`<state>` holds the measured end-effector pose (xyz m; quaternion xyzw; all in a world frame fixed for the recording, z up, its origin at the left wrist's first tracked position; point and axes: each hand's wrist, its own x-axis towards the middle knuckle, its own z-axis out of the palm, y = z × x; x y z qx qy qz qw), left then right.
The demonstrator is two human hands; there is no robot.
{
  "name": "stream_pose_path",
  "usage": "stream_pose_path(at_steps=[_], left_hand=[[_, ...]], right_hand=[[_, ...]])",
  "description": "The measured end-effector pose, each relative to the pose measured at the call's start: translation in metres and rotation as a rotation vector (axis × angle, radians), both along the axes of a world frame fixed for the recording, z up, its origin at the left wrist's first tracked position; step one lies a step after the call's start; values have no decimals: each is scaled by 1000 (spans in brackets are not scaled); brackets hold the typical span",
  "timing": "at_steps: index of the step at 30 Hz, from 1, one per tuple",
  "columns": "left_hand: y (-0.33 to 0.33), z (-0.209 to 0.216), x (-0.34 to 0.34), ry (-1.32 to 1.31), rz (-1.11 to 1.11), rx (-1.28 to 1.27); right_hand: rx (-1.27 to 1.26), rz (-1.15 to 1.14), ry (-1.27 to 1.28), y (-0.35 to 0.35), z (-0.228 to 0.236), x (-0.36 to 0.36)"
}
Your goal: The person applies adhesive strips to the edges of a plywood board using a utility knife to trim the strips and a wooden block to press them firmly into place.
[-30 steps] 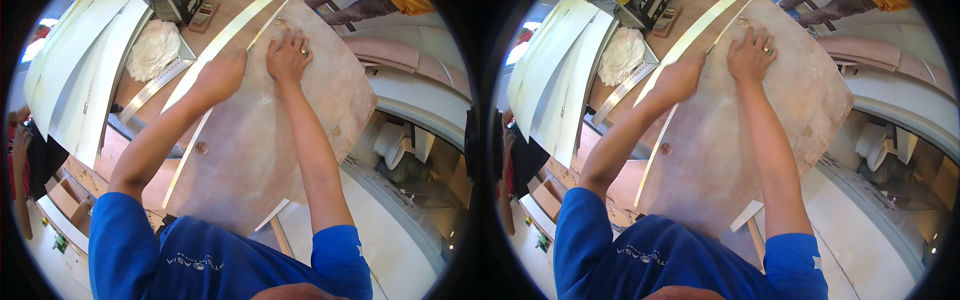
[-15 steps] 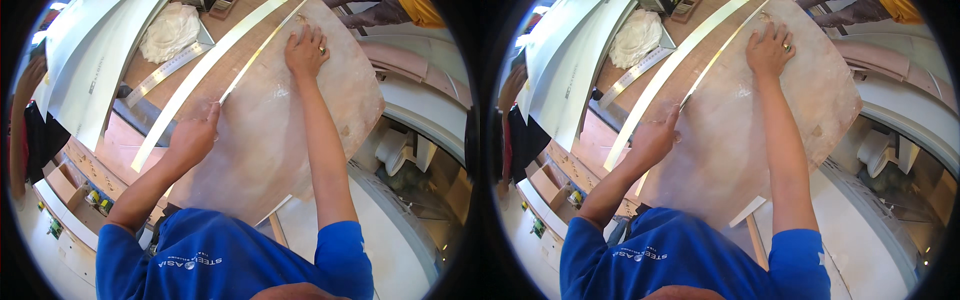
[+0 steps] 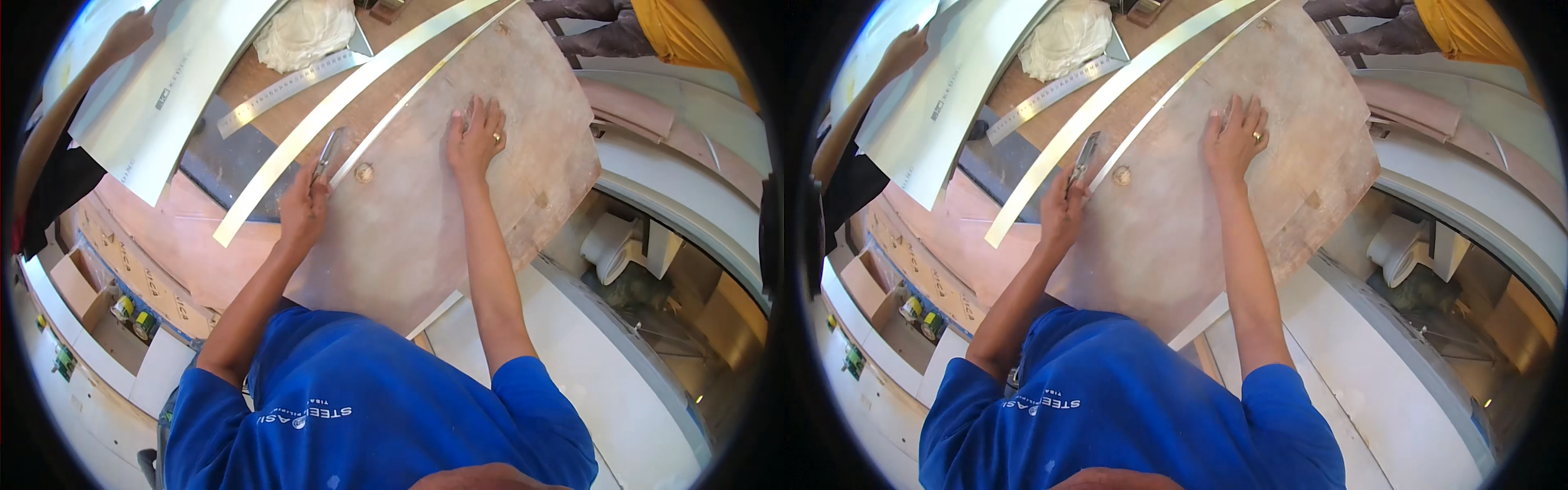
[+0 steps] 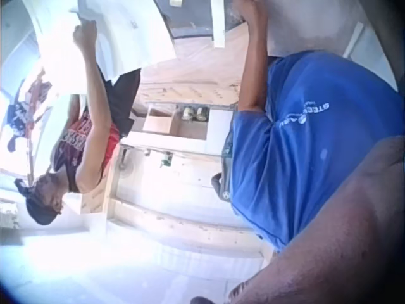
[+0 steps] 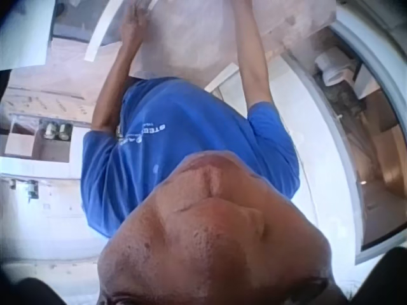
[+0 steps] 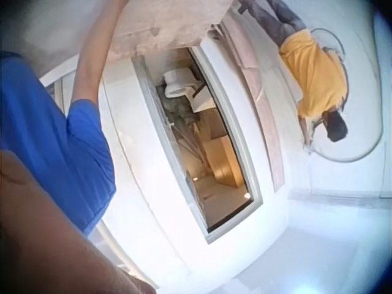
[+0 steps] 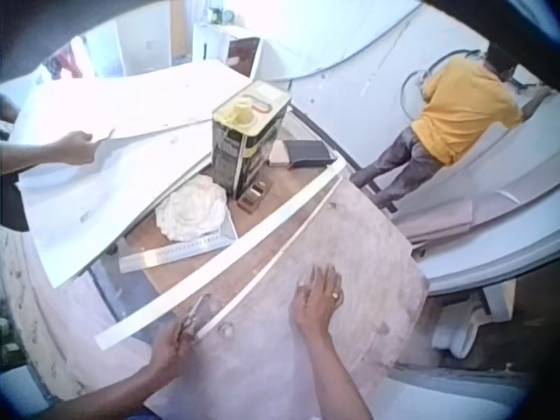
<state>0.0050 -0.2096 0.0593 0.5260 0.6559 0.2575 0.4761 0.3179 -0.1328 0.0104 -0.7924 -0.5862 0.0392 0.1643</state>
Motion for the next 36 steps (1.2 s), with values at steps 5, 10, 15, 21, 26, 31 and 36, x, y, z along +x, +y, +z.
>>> stream_pose_path(at_steps=[5,10,15,21,26,31,36], left_hand=[[38,3,24,403,-288,109],[67,50,52,407,-421,103],[156,24,104,322,-509,197],[244,-8,187,318,-593,412],[292,-13,237,364,-642,451],[310,-19,250,395,-755,518],[330,-7,262,526,-878,607]], right_hand=[[-71,-85,-58,18,-4,4],[-49,-172,-98,48,-6,29],[6,-213,-114,71,-11,45],[-2,-244,-114,94,-10,60],[-20,-254,-129,102,-14,66],[-14,-266,-123,105,-15,70],[24,-252,-144,105,-10,71]])
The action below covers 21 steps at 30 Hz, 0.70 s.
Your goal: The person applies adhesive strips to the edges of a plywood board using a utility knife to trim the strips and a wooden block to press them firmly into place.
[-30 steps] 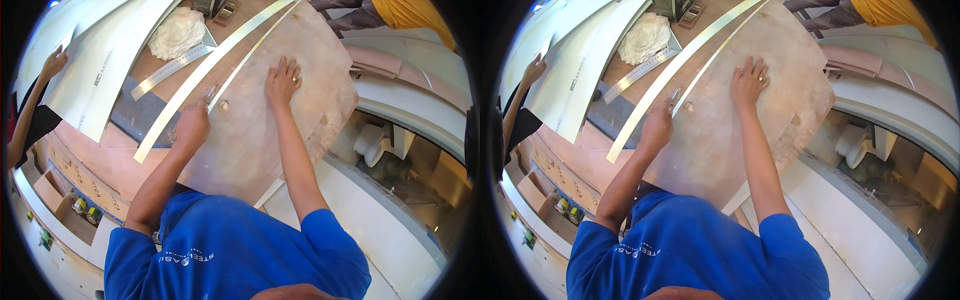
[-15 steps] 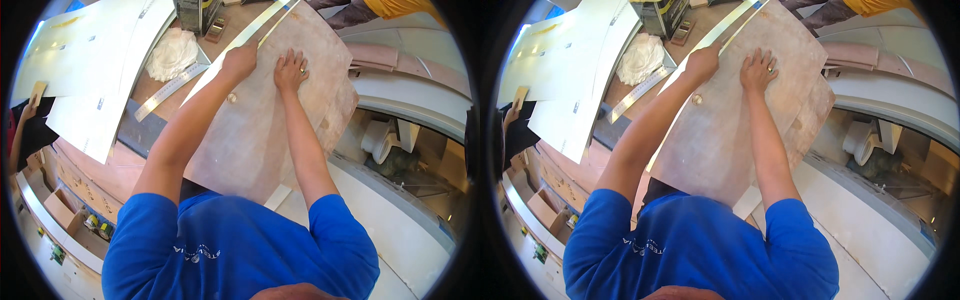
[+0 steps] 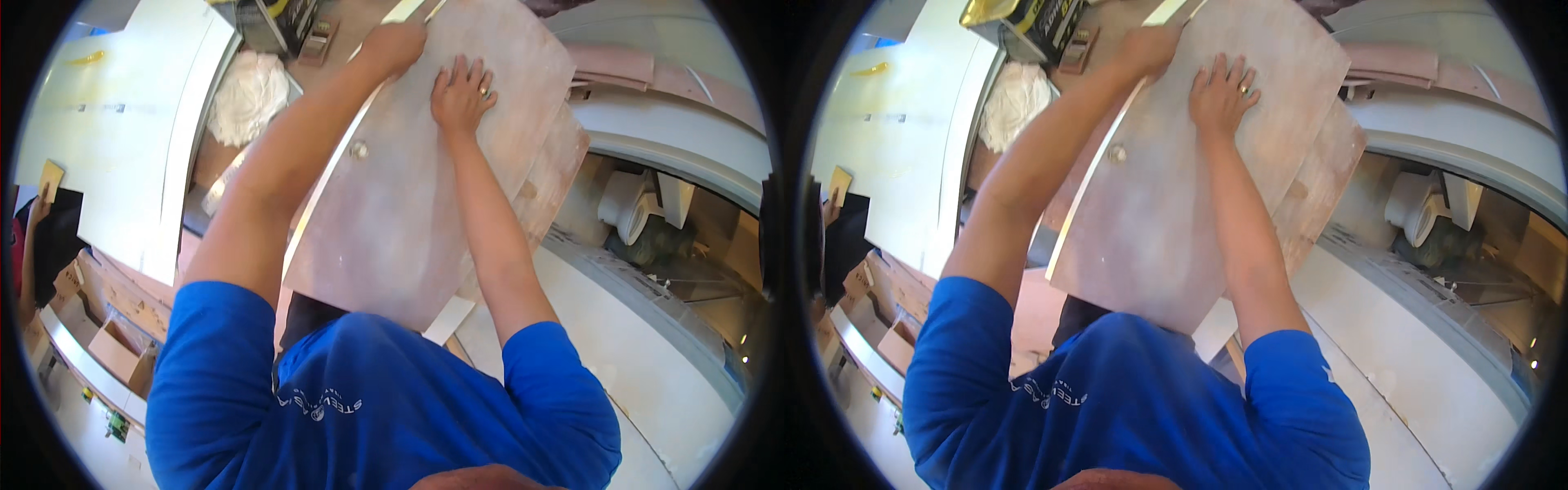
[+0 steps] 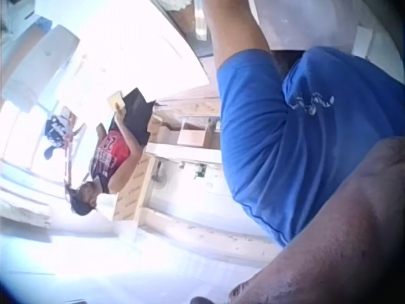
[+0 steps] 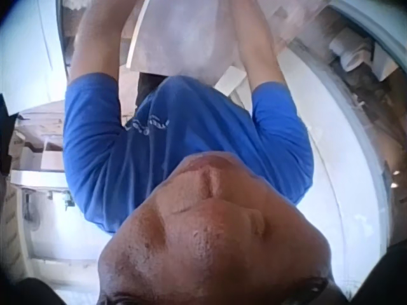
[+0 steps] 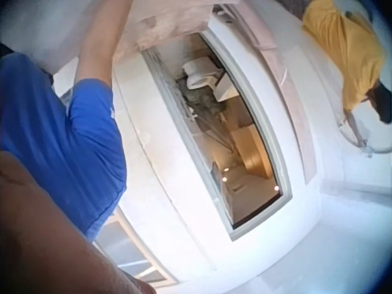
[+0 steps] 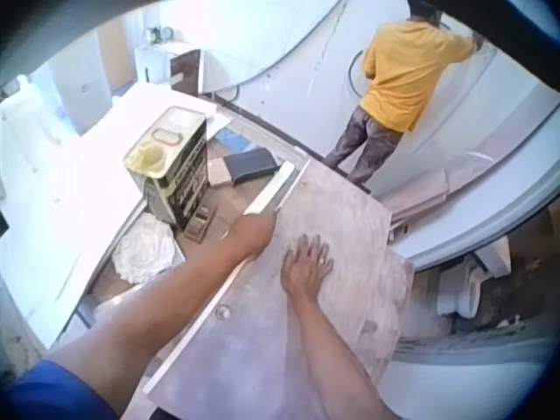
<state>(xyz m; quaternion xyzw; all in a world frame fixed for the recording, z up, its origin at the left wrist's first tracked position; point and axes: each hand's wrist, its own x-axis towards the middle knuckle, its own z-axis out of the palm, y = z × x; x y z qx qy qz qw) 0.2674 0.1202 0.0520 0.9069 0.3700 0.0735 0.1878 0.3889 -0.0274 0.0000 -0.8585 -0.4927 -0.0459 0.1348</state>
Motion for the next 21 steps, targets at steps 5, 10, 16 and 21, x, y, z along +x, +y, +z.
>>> stream_pose_path(at_steps=[5,10,16,21], left_hand=[[2,-37,-4,-2,7,62],[-39,-26,-49,33,-12,70],[-126,27,-139,269,-13,-200],[-197,51,-204,427,35,-323]], right_hand=[[39,15,-10,7,-8,2],[32,22,-12,3,-14,4],[27,-4,32,4,-12,1],[28,-7,45,4,-13,0]])
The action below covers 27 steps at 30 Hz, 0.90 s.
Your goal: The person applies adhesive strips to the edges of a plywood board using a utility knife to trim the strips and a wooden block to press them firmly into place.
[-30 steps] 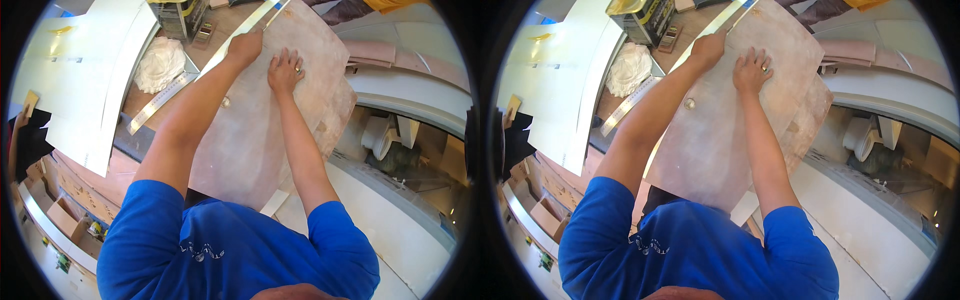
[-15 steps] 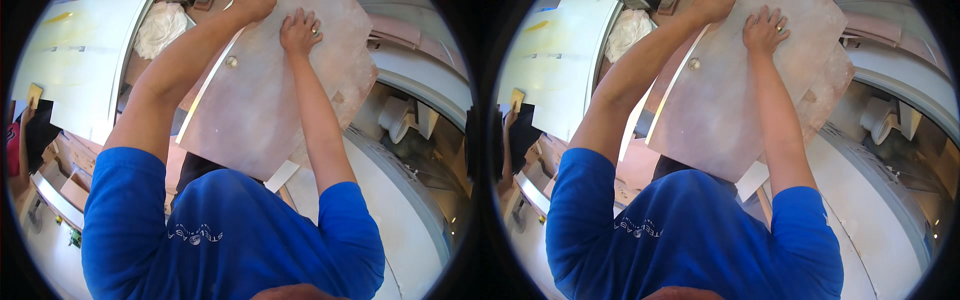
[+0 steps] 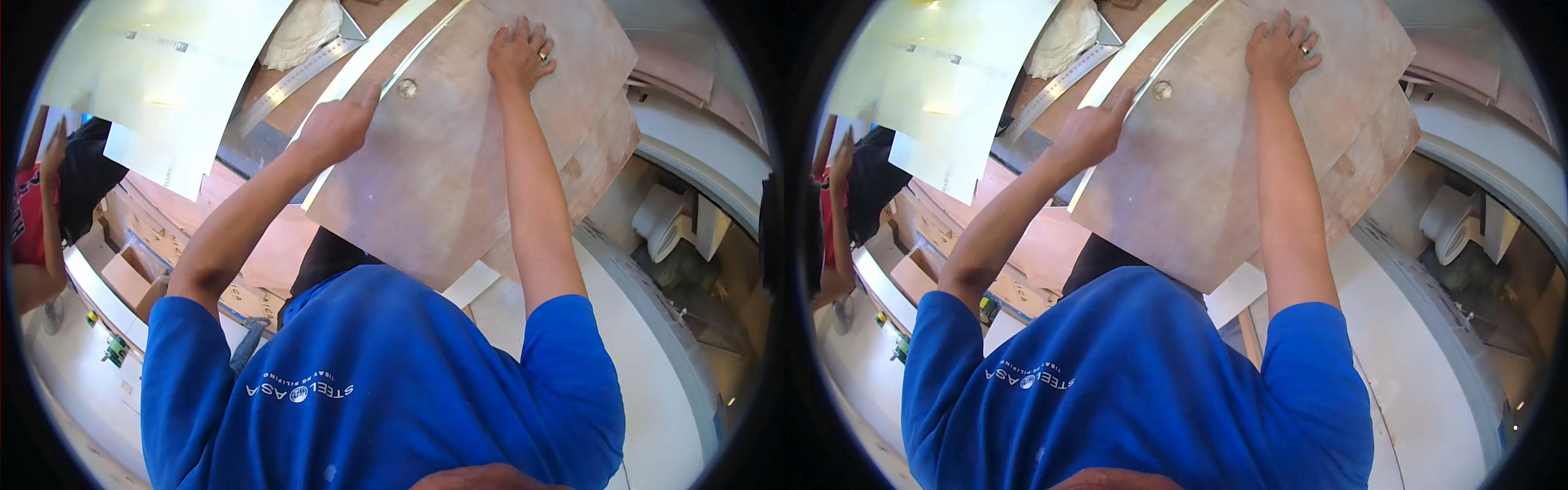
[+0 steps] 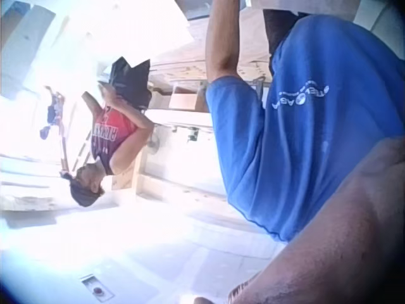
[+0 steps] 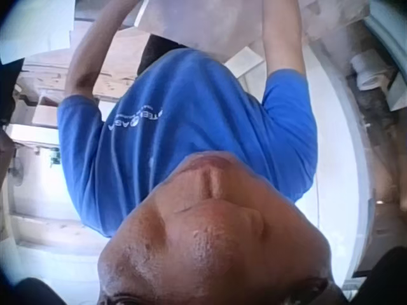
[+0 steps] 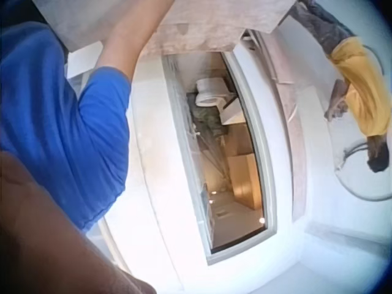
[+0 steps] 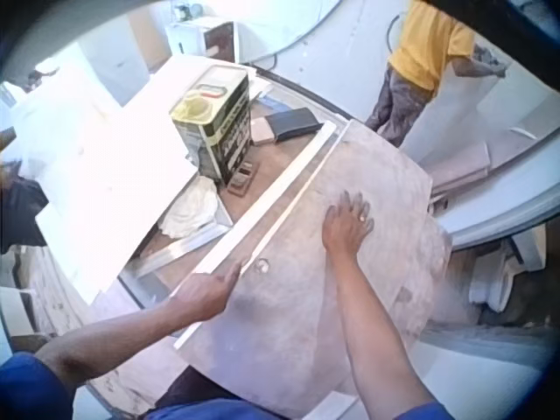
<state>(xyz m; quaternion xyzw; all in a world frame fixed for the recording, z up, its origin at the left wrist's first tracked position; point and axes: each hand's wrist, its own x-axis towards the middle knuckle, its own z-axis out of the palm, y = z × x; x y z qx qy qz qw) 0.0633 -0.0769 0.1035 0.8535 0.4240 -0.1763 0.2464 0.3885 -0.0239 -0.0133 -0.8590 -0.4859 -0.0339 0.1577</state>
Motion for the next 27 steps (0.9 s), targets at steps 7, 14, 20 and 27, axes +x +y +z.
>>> stream_pose_path(at_steps=[7,14,20,27], left_hand=[[32,14,21,-212,173,161],[123,-53,141,-513,227,254],[144,-52,156,-490,94,199],[90,-34,94,-333,32,135]], right_hand=[[-30,25,45,-17,6,-1],[-68,77,30,-53,26,-75],[-40,76,-9,-54,25,-73],[-10,79,-62,-57,13,-76]])
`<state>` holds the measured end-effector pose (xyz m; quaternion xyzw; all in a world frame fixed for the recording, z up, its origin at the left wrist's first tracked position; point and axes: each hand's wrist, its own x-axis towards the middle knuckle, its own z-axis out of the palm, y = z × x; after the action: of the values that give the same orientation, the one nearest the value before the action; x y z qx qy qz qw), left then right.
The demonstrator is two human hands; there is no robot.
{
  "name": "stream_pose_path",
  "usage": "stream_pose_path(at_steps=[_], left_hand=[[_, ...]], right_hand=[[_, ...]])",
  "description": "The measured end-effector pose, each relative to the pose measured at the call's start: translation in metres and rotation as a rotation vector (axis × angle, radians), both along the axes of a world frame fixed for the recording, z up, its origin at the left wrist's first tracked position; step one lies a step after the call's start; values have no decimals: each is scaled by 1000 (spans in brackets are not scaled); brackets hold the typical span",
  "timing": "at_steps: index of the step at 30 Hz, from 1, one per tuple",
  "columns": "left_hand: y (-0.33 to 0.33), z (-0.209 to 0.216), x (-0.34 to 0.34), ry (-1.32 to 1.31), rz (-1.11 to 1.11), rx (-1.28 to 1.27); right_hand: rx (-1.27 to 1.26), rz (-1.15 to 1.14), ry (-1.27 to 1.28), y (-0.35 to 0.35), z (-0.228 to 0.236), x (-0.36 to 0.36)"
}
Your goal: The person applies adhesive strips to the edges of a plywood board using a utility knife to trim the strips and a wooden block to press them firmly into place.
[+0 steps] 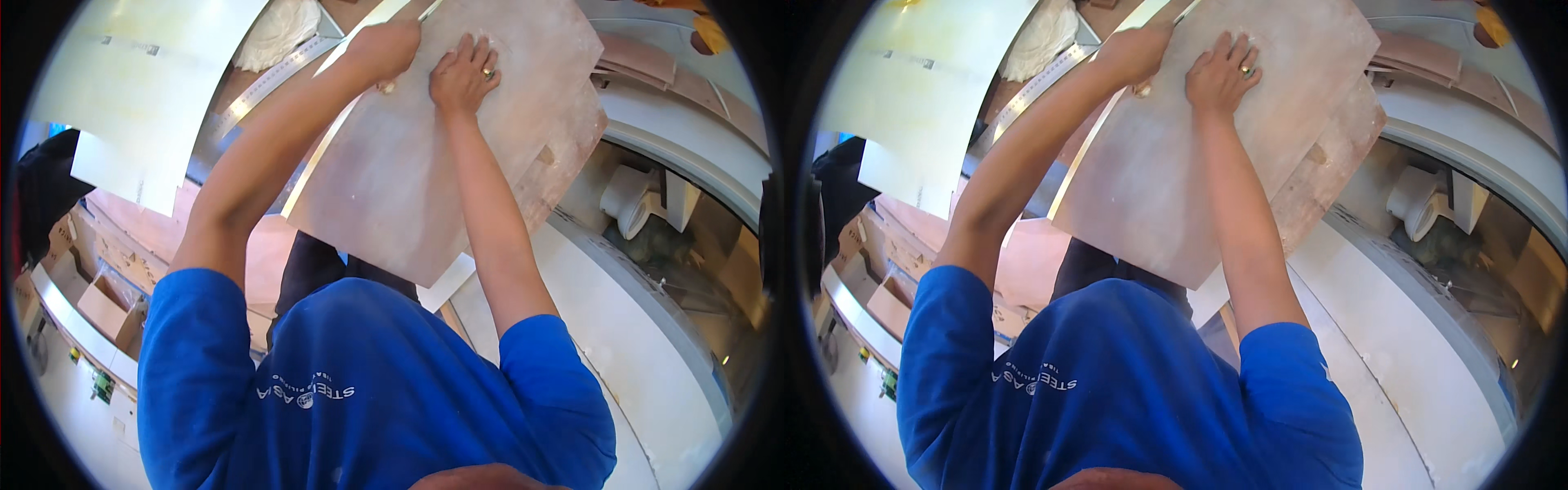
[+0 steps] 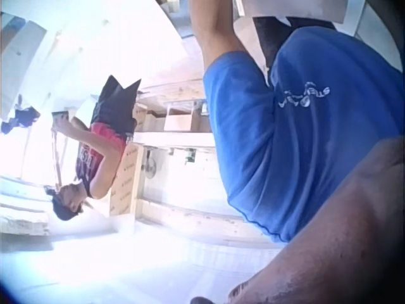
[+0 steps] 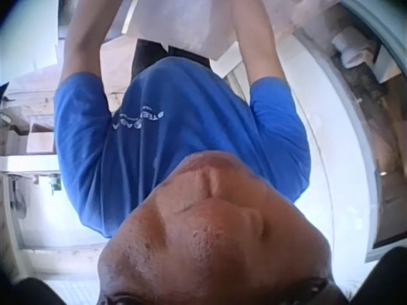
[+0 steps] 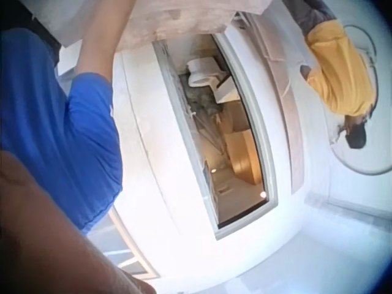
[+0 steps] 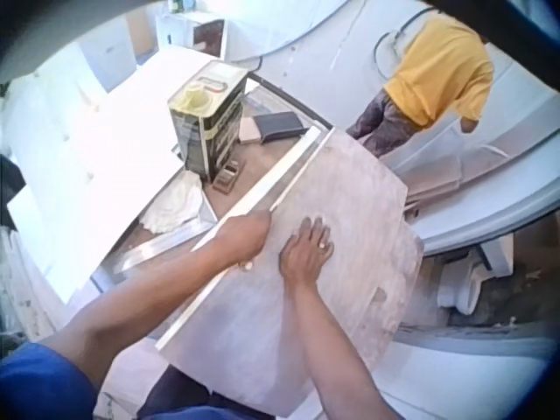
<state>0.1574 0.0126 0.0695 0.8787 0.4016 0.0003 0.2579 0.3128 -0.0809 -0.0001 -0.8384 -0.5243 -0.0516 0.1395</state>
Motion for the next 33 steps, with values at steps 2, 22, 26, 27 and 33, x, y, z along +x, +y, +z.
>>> stream_pose_path(at_steps=[2,22,26,27,33], left_hand=[[-44,13,-44,-3,29,-4],[4,-20,22,-199,207,132],[19,-25,34,-184,136,73],[21,-22,36,-186,114,91],[24,-18,30,-148,24,135]], right_hand=[[0,-9,8,2,0,-2],[-29,10,-1,2,-2,1],[-23,-2,0,1,-1,3],[-15,-3,-1,1,0,3],[7,23,-21,-2,3,3]])
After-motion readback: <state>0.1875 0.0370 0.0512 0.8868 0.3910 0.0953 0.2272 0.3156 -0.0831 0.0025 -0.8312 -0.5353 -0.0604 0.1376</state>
